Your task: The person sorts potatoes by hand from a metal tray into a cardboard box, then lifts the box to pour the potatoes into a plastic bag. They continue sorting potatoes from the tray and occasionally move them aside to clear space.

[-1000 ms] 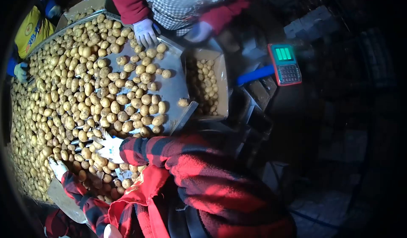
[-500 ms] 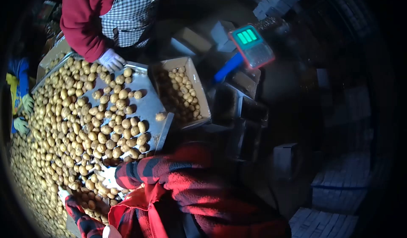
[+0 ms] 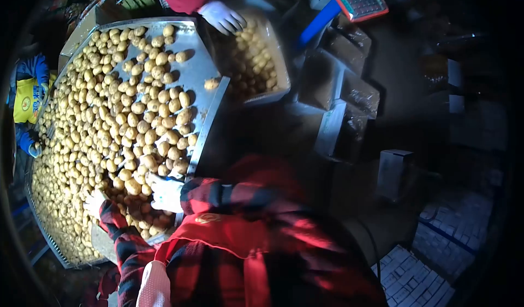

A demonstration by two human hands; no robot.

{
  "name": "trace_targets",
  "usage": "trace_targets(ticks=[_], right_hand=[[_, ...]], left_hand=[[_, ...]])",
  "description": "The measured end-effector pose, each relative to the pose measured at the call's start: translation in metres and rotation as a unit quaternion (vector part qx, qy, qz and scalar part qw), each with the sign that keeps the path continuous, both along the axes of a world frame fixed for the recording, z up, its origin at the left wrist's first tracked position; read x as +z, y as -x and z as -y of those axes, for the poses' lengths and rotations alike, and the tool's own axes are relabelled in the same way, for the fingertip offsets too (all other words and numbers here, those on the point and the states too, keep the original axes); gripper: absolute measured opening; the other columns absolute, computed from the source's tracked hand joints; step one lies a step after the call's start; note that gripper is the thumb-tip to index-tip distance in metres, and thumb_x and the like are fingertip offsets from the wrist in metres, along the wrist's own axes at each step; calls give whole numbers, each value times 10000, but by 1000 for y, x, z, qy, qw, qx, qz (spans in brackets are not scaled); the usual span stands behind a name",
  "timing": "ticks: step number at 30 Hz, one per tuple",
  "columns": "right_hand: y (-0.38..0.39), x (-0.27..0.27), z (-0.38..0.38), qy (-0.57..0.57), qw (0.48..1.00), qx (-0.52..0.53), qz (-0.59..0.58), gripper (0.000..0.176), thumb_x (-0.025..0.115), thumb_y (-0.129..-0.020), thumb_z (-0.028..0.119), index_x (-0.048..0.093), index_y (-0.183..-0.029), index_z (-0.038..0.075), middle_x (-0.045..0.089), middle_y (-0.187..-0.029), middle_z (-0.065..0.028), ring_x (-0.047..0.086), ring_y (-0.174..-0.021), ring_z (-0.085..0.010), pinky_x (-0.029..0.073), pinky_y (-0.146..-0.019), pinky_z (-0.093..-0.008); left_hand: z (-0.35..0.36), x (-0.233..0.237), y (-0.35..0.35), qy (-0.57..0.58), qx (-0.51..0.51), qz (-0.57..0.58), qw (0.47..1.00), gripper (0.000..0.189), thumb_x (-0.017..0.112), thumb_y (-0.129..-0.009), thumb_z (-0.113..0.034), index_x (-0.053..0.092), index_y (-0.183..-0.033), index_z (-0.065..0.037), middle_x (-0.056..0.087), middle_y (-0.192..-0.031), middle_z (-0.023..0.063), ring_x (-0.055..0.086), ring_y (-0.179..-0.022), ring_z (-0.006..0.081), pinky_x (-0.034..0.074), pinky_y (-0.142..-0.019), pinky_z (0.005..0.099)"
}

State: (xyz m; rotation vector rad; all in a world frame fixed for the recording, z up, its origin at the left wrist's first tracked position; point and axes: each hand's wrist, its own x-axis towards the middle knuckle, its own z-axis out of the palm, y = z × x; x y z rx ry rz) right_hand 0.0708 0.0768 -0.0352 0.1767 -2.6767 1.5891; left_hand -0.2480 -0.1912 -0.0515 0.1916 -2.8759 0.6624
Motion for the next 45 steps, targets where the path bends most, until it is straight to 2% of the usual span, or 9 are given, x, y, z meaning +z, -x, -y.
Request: trace_targets(ticks=[3,5,8,10,15,24,36,40,45], right_hand=[[-42,59,-80,-230,949,-94,-196,269,528,-962,290,659,-1101,100,659,-887,-89,615,-953,-260,430,-993,-462],[-72,57,-129,-38,962,-239,-129,259,514,-983,277,656,-1111,102,662,-892,-79,636,-892,-231,501,-898,-419],[-150,5,-208,136,871,-473,5,383,562,-979,260,549,-1315,79,598,-1207,-123,563,-1151,-267,435,-1008,-386],[-207,-56,-252,295,741,-597,87,524,595,-976,249,478,-1452,64,555,-1418,-152,515,-1323,-291,391,-1082,-364],[-299,-136,-321,589,562,-570,112,874,495,-940,656,110,-1609,247,129,-1666,-117,250,-1489,-377,126,-1196,-560],[-252,-192,-361,707,328,-611,139,645,591,-940,503,302,-1482,306,308,-1503,-82,380,-1322,-307,261,-1089,-515],[-245,-123,-395,676,495,-514,184,172,637,-980,247,658,-1048,90,661,-908,-13,600,-791,-142,496,-638,-290],[-203,-14,-429,606,699,-319,207,223,607,-976,109,645,-1175,16,701,-937,-129,673,-791,-194,556,-625,-317],[-208,-60,-456,442,657,-601,109,474,691,-906,24,522,-1346,-25,621,-1244,-193,623,-1119,-244,518,-996,-374]], left_hand=[[-69,35,-34,-46,-313,-253,914,668,664,-857,-573,564,-1387,-179,535,-1375,215,561,-1205,387,497,-925,544],[-166,83,-99,-384,-430,-133,806,442,636,-924,-357,646,-1276,-90,611,-1296,198,597,-1175,336,497,-949,466],[-266,112,-204,-443,-479,305,694,338,518,-1007,-168,609,-1284,3,642,-1274,180,609,-1172,279,465,-1018,392],[-306,86,-259,-208,-624,419,626,390,498,-1010,-201,549,-1332,14,617,-1287,192,602,-1174,325,452,-1032,431],[-411,22,-341,-413,-424,588,551,361,521,-1002,-184,556,-1311,0,626,-1243,172,610,-1136,307,470,-994,412],[-463,-23,-340,-402,-280,581,650,312,562,-988,-154,570,-1272,-26,641,-1164,136,624,-1068,276,503,-927,377],[-497,-74,-350,-432,-194,558,682,259,616,-969,-114,589,-1221,-59,661,-1058,88,644,-977,233,548,-837,330],[-518,-42,-372,-812,287,384,332,174,680,-915,-57,602,-1070,-75,661,-948,66,633,-816,162,543,-694,276],[-568,46,-351,-478,-208,715,467,260,680,-877,-96,660,-1136,-80,665,-1089,130,646,-970,215,543,-795,356]])
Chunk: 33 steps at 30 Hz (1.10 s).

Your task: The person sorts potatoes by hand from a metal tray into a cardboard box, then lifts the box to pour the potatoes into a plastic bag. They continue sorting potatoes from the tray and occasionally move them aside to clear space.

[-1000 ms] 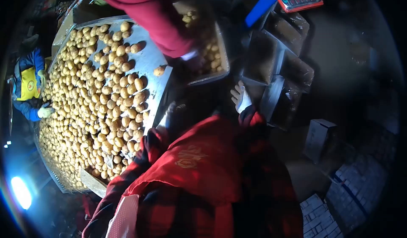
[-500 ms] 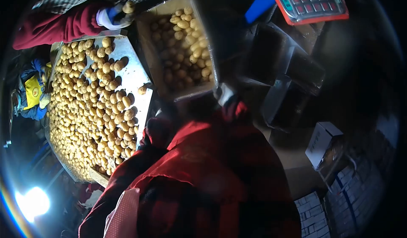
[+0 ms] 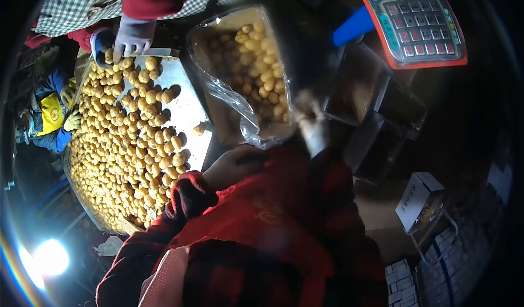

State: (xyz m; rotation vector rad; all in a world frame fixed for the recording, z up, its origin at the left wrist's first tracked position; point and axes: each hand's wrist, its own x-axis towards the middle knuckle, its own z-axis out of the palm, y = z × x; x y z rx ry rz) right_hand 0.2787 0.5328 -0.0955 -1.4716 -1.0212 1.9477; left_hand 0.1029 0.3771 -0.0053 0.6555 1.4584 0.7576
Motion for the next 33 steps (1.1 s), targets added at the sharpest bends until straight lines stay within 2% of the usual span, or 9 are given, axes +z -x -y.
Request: trace_targets(ticks=[5,12,18,20,23,24,26,28,33], right_hand=[[-19,-142,-30,-137,877,380,261,606,674,-880,330,505,-1386,42,608,-1296,-190,606,-1170,-327,503,-967,-391],[105,-6,67,-218,848,395,280,367,672,-909,204,610,-1223,23,682,-1110,-204,686,-944,-335,551,-803,-414],[56,53,106,-165,949,257,80,366,684,-907,165,635,-1248,40,691,-1119,-205,684,-1035,-309,546,-872,-383],[3,35,112,2,977,104,185,391,659,-942,224,620,-1269,13,681,-1174,-207,671,-1091,-285,531,-918,-358],[-48,-30,149,0,934,32,356,356,585,-998,258,622,-1210,-25,696,-1118,-159,669,-1039,-226,520,-911,-322],[-67,-85,177,-188,912,136,337,340,562,-1010,267,631,-1170,-25,693,-1072,-130,660,-998,-208,518,-891,-316],[-53,-95,176,-362,849,229,309,335,540,-1022,277,640,-1130,-25,690,-1027,-100,652,-956,-191,517,-872,-309],[-25,-106,162,-292,868,295,274,362,550,-1004,305,648,-1123,-22,692,-1031,-118,657,-961,-211,520,-871,-327],[16,-97,184,29,942,193,272,428,575,-957,375,669,-1107,-15,696,-1043,-161,669,-974,-261,527,-870,-371]], left_hand=[[-48,-47,68,-163,-92,-461,868,653,800,-744,-277,562,-1339,-149,564,-1267,173,546,-1157,389,457,-974,494],[-227,-121,217,-90,-140,-740,652,792,702,-821,-394,344,-1508,-227,410,-1502,154,404,-1380,373,363,-1110,531],[-262,-161,277,-63,-214,-584,780,383,680,-827,-395,705,-1116,-146,694,-1123,143,650,-1054,356,515,-903,461],[-228,-136,257,-161,-130,-628,750,327,668,-839,-350,717,-1100,-160,705,-1107,113,659,-1029,340,518,-879,449],[-151,-142,189,-13,-336,-507,794,324,563,-958,-337,655,-1164,-104,688,-1121,118,656,-1046,265,538,-863,401],[-133,-114,143,128,-389,-484,773,314,524,-995,-320,638,-1173,-88,684,-1120,120,657,-1052,244,551,-838,389],[-62,-133,99,-223,-475,-411,745,289,593,-948,-277,660,-1123,-57,676,-1129,124,642,-1063,237,548,-820,371],[-35,-142,98,-388,-488,-379,683,270,662,-901,-235,682,-1072,-27,668,-1137,127,627,-1074,231,546,-802,352],[-158,-145,256,-237,-305,-555,737,533,668,-876,-436,615,-1207,-21,682,-1092,214,644,-1003,384,531,-847,458]])
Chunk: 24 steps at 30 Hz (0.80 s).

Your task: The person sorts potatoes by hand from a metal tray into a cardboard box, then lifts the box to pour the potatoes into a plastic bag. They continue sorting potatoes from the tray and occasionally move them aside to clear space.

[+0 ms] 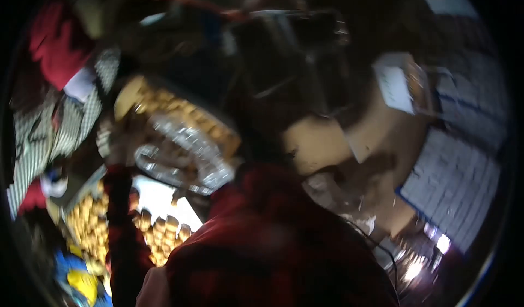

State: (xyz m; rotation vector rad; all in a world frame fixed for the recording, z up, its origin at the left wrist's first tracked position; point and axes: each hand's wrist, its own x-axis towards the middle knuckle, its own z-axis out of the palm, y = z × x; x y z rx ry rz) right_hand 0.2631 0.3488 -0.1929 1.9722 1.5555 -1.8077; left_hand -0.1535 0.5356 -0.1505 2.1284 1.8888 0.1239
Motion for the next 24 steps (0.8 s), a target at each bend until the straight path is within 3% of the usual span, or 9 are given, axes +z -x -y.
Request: trace_targets(ticks=[3,5,7,14,16,19,20,21,24], right_hand=[[42,-3,12,115,983,-141,24,469,589,-930,417,682,-1097,-11,699,-1050,-188,676,-981,-291,531,-869,-398],[77,-13,-4,171,962,-208,39,496,599,-911,445,691,-1090,-8,701,-1055,-205,681,-986,-310,534,-868,-416],[90,-15,-18,204,941,-260,69,523,609,-892,473,699,-1083,-5,702,-1060,-222,686,-991,-330,537,-868,-433],[11,5,-51,108,957,-257,86,538,654,-830,496,730,-1046,9,698,-1027,-267,684,-969,-402,512,-901,-482],[-24,5,-51,36,960,-242,139,425,649,-820,462,766,-860,56,712,-852,-229,714,-869,-364,543,-760,-480],[-52,-11,-49,-9,911,-171,376,393,660,-807,427,766,-862,53,713,-819,-211,714,-844,-371,538,-739,-486],[-84,-6,-42,-6,932,-180,314,382,661,-808,410,764,-863,47,715,-828,-211,714,-851,-372,539,-742,-487],[-119,5,-29,3,950,-188,250,371,662,-809,394,762,-863,41,716,-837,-211,714,-858,-374,539,-745,-488],[-199,49,17,-13,952,-220,213,462,622,-830,434,748,-860,-10,700,-804,-258,709,-811,-382,545,-763,-476]], left_hand=[[-103,-62,100,-94,-10,-145,985,694,671,-861,-557,575,-1287,-18,691,-1065,266,654,-960,475,523,-874,521],[-125,-30,70,178,60,-184,965,802,693,-785,-629,592,-1259,11,648,-1189,304,635,-1116,438,501,-936,535],[-129,-82,89,207,41,-336,918,741,691,-785,-608,636,-1189,11,661,-1159,301,645,-1108,425,501,-949,525],[-85,-18,20,214,-24,-323,922,608,732,-763,-498,680,-1029,47,688,-1001,309,669,-1001,457,513,-903,524],[-52,-85,89,226,-17,-339,913,608,737,-730,-557,714,-955,8,699,-921,289,686,-931,459,533,-841,530],[-23,-1,-28,283,24,-240,928,594,741,-750,-486,710,-1046,28,696,-1030,291,665,-1043,412,499,-919,481],[-11,25,-68,314,41,-208,926,592,742,-756,-463,709,-1076,34,694,-1066,292,657,-1081,396,487,-945,465],[4,5,-65,268,-7,-135,954,465,716,-798,-432,725,-856,30,717,-764,200,714,-764,350,533,-739,452],[44,-36,-94,303,17,-36,952,439,689,-859,-408,688,-845,30,681,-682,146,665,-601,254,508,-583,408]])
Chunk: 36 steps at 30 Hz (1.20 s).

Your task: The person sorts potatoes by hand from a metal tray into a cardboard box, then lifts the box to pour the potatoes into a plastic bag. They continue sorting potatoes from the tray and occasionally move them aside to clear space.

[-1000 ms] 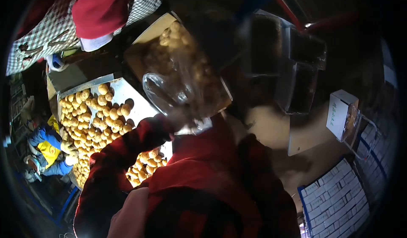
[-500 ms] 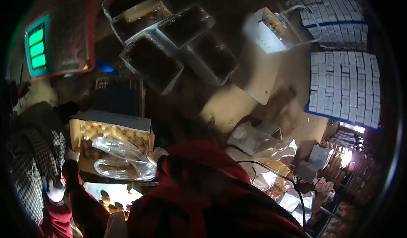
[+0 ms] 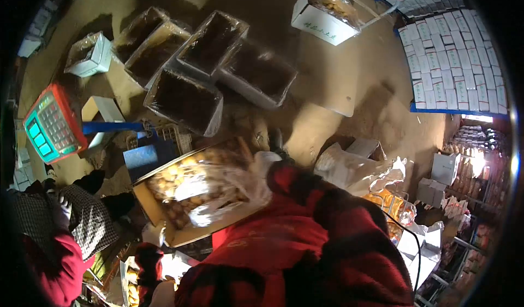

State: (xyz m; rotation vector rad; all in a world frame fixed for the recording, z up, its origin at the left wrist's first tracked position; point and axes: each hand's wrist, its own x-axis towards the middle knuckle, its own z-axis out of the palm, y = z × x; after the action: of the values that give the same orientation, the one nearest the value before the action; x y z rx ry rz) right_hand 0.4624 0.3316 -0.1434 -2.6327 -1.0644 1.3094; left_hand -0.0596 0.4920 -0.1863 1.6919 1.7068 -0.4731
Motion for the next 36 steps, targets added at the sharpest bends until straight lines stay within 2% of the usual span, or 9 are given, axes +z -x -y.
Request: trace_targets(ticks=[5,8,13,16,19,26,30,32,36], right_hand=[[-150,86,109,35,996,-54,62,398,616,-809,382,743,-802,4,704,-812,-239,707,-856,-383,552,-768,-472],[-227,111,193,-18,986,-72,149,361,617,-795,365,748,-788,29,702,-810,-228,702,-823,-388,553,-757,-472],[-306,165,289,-44,977,-163,131,301,636,-797,351,740,-805,68,693,-778,-222,695,-799,-409,544,-703,-498],[-325,152,363,-68,951,-244,175,351,709,-791,378,750,-827,32,707,-748,-199,715,-718,-339,526,-629,-445],[-332,178,398,32,909,-391,143,404,683,-806,394,719,-802,-9,677,-688,-215,697,-656,-334,491,-586,-477],[-319,136,488,59,880,-429,194,433,591,-868,408,689,-802,-8,658,-746,-279,679,-728,-447,494,-609,-537],[-319,117,514,30,842,-498,206,495,654,-841,379,604,-719,-98,570,-564,-130,565,-557,-229,421,-535,-448],[-319,128,515,-17,827,-526,195,342,670,-817,215,694,-977,-87,721,-847,-241,702,-811,-347,508,-727,-448],[-318,129,510,-62,769,-617,154,421,711,-919,290,690,-992,-125,716,-881,-106,630,-788,-194,501,-731,-357]], left_hand=[[38,83,-219,37,-54,40,997,419,669,-886,-416,714,-918,-1,688,-702,94,653,-620,194,511,-610,363],[59,147,-344,39,-111,126,985,486,609,-885,-502,740,-952,-38,720,-787,157,708,-781,346,533,-719,447],[73,175,-493,-19,-471,95,877,414,598,-886,-426,725,-1001,-49,704,-980,226,687,-927,404,532,-831,513],[94,233,-596,0,-315,129,940,420,614,-862,-409,723,-981,-21,696,-974,252,686,-913,416,533,-826,516],[85,198,-645,-30,-456,90,885,480,639,-851,-451,689,-946,17,694,-889,268,681,-862,427,540,-768,498],[91,200,-793,10,-544,165,823,539,637,-859,-475,696,-851,61,690,-852,277,686,-848,419,528,-800,508],[93,193,-872,37,-577,183,795,471,605,-870,-419,705,-904,41,699,-917,269,682,-896,424,533,-837,489],[102,187,-899,2,-599,178,780,425,591,-870,-375,713,-921,28,701,-951,257,681,-914,418,535,-834,497],[115,232,-968,16,-656,185,731,323,599,-823,-292,738,-932,-22,726,-931,192,705,-898,371,543,-804,494]])
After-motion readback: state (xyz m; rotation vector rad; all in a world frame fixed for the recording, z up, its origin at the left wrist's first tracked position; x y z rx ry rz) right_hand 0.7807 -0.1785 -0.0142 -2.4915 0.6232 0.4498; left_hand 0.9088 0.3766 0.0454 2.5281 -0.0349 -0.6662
